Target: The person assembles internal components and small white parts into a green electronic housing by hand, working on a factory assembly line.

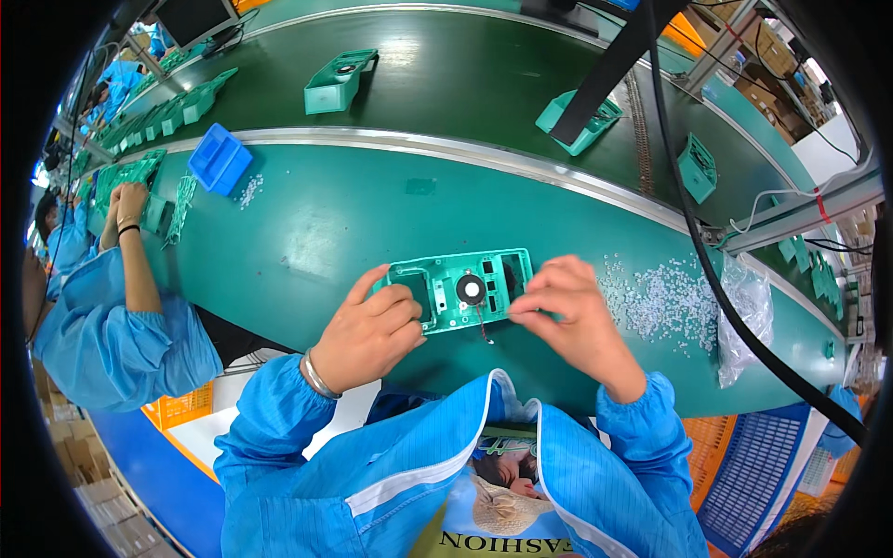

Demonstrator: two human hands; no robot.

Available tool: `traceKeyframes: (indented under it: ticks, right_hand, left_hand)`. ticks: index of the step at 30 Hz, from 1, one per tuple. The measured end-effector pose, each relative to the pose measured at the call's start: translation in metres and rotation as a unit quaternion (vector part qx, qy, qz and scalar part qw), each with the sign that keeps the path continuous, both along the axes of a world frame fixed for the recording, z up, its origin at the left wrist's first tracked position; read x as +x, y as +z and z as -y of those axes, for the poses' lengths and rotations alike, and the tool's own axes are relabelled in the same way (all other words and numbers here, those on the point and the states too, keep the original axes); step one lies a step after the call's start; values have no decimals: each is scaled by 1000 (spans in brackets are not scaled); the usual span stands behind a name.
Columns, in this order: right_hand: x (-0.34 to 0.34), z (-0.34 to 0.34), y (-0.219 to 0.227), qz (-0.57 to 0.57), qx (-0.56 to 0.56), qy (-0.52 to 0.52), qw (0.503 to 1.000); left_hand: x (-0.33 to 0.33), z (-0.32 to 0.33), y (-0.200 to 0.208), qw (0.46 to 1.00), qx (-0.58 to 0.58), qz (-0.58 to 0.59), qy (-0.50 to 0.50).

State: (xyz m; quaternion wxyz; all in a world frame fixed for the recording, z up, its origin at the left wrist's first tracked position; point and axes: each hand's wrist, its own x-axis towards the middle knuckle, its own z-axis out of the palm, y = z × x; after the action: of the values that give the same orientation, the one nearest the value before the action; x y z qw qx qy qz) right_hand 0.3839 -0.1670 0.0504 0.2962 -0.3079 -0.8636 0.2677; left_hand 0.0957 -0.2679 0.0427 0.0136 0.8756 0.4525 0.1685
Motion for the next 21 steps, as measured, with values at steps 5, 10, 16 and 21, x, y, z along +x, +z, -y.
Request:
traceKeyframes:
  ticks: [5,10,16,21]
  right_hand:
    - [-36,-2,-8,0,-62,91,994]
    - [-45,-8,-7,37,-64,115,991]
    - [-47,-10,2,71,-25,128,989]
    - [-59,-14,17,121,15,147,982]
  left_hand:
    - [-2,0,0,1000,5,5,-14]
    - [-5,-1,-3,1000,8,14,-13]
    - [-5,-2,-3,1000,10,7,-14]
    - [-7,-4,-4,1000,1,-3,-22]
